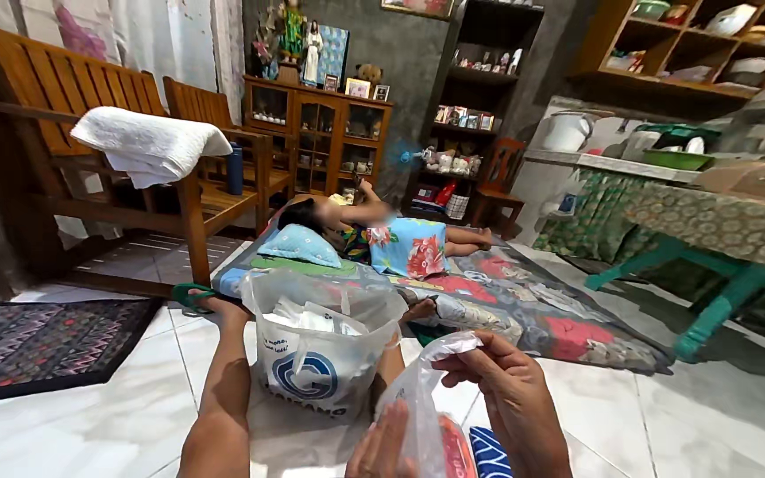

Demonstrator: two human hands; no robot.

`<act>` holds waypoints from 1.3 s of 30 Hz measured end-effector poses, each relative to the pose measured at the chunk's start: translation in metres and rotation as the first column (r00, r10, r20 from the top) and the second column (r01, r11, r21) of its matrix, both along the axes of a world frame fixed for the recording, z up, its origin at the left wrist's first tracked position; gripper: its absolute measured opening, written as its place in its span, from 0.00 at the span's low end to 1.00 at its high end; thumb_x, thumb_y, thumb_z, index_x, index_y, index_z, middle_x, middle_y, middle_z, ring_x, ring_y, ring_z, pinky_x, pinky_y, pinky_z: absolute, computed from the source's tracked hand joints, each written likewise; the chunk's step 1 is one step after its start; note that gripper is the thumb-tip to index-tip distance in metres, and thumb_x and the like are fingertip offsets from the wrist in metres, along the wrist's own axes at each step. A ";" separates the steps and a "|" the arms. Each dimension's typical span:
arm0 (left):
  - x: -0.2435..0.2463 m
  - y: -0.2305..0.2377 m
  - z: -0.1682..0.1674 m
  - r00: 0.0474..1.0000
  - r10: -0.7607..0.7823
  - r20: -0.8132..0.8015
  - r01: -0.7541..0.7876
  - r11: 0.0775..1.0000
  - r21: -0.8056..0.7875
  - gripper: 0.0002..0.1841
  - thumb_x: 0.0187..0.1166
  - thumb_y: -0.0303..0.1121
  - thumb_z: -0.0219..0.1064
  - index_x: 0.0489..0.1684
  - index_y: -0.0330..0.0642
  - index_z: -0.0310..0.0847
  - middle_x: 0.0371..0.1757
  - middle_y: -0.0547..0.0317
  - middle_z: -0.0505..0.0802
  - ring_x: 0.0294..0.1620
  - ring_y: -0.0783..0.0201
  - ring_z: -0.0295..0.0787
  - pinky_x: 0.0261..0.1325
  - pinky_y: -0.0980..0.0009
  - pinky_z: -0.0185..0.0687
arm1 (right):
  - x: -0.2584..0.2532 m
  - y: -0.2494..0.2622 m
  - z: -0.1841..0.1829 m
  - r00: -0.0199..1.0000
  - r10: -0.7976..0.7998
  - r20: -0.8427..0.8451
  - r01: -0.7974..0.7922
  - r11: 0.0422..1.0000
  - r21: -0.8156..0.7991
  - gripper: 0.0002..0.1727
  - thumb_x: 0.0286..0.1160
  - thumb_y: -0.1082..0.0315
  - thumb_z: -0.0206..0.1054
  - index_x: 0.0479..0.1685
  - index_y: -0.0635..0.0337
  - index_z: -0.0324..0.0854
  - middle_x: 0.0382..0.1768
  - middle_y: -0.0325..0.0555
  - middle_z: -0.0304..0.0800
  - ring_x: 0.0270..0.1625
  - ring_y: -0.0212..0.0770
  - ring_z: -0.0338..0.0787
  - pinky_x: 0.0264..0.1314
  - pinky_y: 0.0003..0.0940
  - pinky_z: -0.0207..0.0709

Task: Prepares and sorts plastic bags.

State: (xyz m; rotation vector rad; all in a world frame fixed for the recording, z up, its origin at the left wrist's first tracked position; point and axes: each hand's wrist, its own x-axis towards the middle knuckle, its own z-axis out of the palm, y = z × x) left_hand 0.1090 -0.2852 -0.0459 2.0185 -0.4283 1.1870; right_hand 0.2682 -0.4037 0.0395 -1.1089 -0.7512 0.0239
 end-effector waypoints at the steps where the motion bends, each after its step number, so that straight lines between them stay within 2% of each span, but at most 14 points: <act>1: 0.004 0.003 0.000 1.000 -0.025 0.012 0.026 0.997 -0.078 0.53 0.74 0.57 0.73 0.96 0.56 0.38 0.92 0.49 0.64 0.92 0.58 0.57 0.92 0.58 0.54 | 0.001 0.000 0.001 0.999 -0.028 0.026 0.028 1.000 -0.001 0.11 0.77 0.80 0.59 0.41 0.60 0.88 0.31 0.43 0.98 0.29 0.34 0.96 0.30 0.26 0.90; 2: 0.007 0.008 0.004 0.998 -0.047 0.035 0.052 0.986 -0.156 0.48 0.78 0.49 0.72 0.96 0.62 0.41 0.91 0.58 0.67 0.89 0.64 0.62 0.90 0.61 0.59 | 0.002 -0.001 0.001 0.996 -0.068 0.055 0.068 0.998 -0.004 0.10 0.76 0.80 0.61 0.39 0.59 0.88 0.29 0.41 0.97 0.28 0.32 0.95 0.28 0.24 0.88; 4: 0.007 0.023 0.016 0.996 -0.071 0.048 0.081 0.962 -0.260 0.35 0.85 0.36 0.65 0.92 0.48 0.53 0.83 0.58 0.80 0.83 0.69 0.74 0.86 0.65 0.70 | 0.006 -0.002 0.001 0.975 -0.178 0.131 0.177 0.984 0.017 0.09 0.70 0.78 0.68 0.35 0.54 0.91 0.30 0.31 0.94 0.28 0.23 0.90 0.31 0.18 0.84; 7: 0.003 0.050 0.039 0.996 -0.082 -0.031 0.064 0.919 -0.388 0.27 0.84 0.28 0.62 0.79 0.22 0.63 0.64 0.55 0.92 0.64 0.78 0.88 0.70 0.75 0.82 | 0.015 -0.006 0.001 0.927 -0.260 0.269 0.262 0.965 0.029 0.02 0.66 0.62 0.78 0.29 0.44 0.92 0.53 0.27 0.89 0.56 0.22 0.86 0.57 0.17 0.82; 10: 0.012 0.080 0.045 0.987 -0.159 -0.025 0.123 0.846 -0.519 0.13 0.86 0.28 0.61 0.62 0.37 0.86 0.55 0.67 0.96 0.56 0.78 0.92 0.64 0.76 0.87 | 0.020 -0.008 0.003 0.942 -0.153 0.299 0.144 0.988 0.054 0.06 0.69 0.56 0.76 0.28 0.41 0.94 0.61 0.32 0.91 0.68 0.30 0.85 0.67 0.23 0.80; 15: 0.021 0.102 0.051 0.967 -0.254 -0.001 0.184 0.702 -0.688 0.11 0.83 0.22 0.60 0.54 0.37 0.88 0.45 0.64 0.98 0.47 0.73 0.95 0.56 0.74 0.90 | 0.006 0.003 0.001 0.987 -0.125 0.102 0.117 0.990 0.083 0.17 0.78 0.79 0.60 0.28 0.48 0.89 0.29 0.28 0.94 0.33 0.21 0.90 0.41 0.17 0.85; 20: 0.021 0.104 0.069 0.986 -0.168 0.014 0.120 0.643 -0.756 0.11 0.85 0.23 0.57 0.40 0.42 0.88 0.35 0.70 0.95 0.38 0.78 0.92 0.49 0.78 0.89 | 0.008 0.008 -0.006 0.979 -0.201 -0.032 0.202 0.978 0.046 0.20 0.79 0.81 0.55 0.22 0.49 0.84 0.22 0.26 0.90 0.25 0.18 0.85 0.31 0.14 0.80; 22: 0.026 0.106 0.074 0.986 -0.168 0.019 0.130 0.683 -0.719 0.10 0.85 0.23 0.58 0.40 0.41 0.88 0.35 0.69 0.95 0.38 0.77 0.92 0.48 0.78 0.90 | 0.012 0.006 -0.013 0.895 -0.397 0.205 0.407 0.913 -0.010 0.05 0.72 0.77 0.67 0.39 0.57 0.80 0.38 0.28 0.89 0.43 0.17 0.86 0.47 0.15 0.81; 24: 0.034 0.106 0.079 0.982 -0.187 -0.001 0.143 0.750 -0.646 0.09 0.84 0.24 0.60 0.41 0.40 0.88 0.36 0.71 0.94 0.40 0.79 0.91 0.50 0.79 0.88 | 0.017 -0.001 -0.012 0.721 -0.466 0.512 0.557 0.830 -0.029 0.26 0.71 0.61 0.74 0.58 0.77 0.78 0.64 0.60 0.83 0.71 0.40 0.79 0.70 0.36 0.73; 28: 0.049 0.094 0.094 0.951 -0.299 -0.075 0.229 0.847 -0.480 0.08 0.83 0.24 0.63 0.43 0.33 0.90 0.42 0.67 0.95 0.46 0.80 0.91 0.56 0.80 0.87 | 0.000 0.012 0.011 0.604 -0.263 0.752 0.526 0.841 -0.129 0.31 0.79 0.40 0.63 0.59 0.60 0.88 0.67 0.54 0.88 0.80 0.54 0.77 0.82 0.55 0.66; 30: 0.057 0.086 0.099 0.936 -0.343 -0.074 0.289 0.873 -0.394 0.09 0.82 0.24 0.63 0.46 0.30 0.90 0.44 0.62 0.96 0.47 0.79 0.92 0.58 0.79 0.87 | 0.001 0.022 0.017 0.602 -0.160 0.783 0.453 0.876 -0.169 0.26 0.80 0.42 0.63 0.53 0.55 0.91 0.61 0.44 0.93 0.74 0.44 0.83 0.78 0.48 0.71; 34: 0.062 0.089 0.104 0.940 -0.250 -0.232 0.209 0.960 -0.187 0.23 0.79 0.28 0.68 0.73 0.32 0.77 0.34 0.60 0.92 0.33 0.77 0.85 0.43 0.78 0.82 | 0.015 0.023 0.019 0.748 -0.145 0.648 0.324 0.932 -0.165 0.13 0.79 0.63 0.66 0.29 0.60 0.88 0.27 0.28 0.89 0.33 0.12 0.84 0.39 0.10 0.78; 38: 0.064 0.101 0.092 0.885 -0.176 -0.431 0.188 0.982 -0.014 0.11 0.81 0.29 0.66 0.51 0.30 0.87 0.36 0.52 0.95 0.35 0.70 0.90 0.47 0.71 0.84 | 0.024 0.010 0.014 0.867 0.032 0.497 0.173 0.917 -0.360 0.19 0.76 0.61 0.69 0.60 0.62 0.84 0.38 0.29 0.94 0.36 0.18 0.89 0.40 0.17 0.85; 39: 0.065 0.100 0.088 0.884 -0.187 -0.428 0.208 0.978 0.001 0.11 0.81 0.29 0.66 0.50 0.30 0.87 0.36 0.52 0.95 0.35 0.71 0.90 0.46 0.72 0.84 | 0.024 0.011 0.012 0.878 0.070 0.473 0.130 0.917 -0.378 0.18 0.75 0.60 0.69 0.59 0.60 0.85 0.36 0.27 0.93 0.34 0.18 0.89 0.38 0.18 0.85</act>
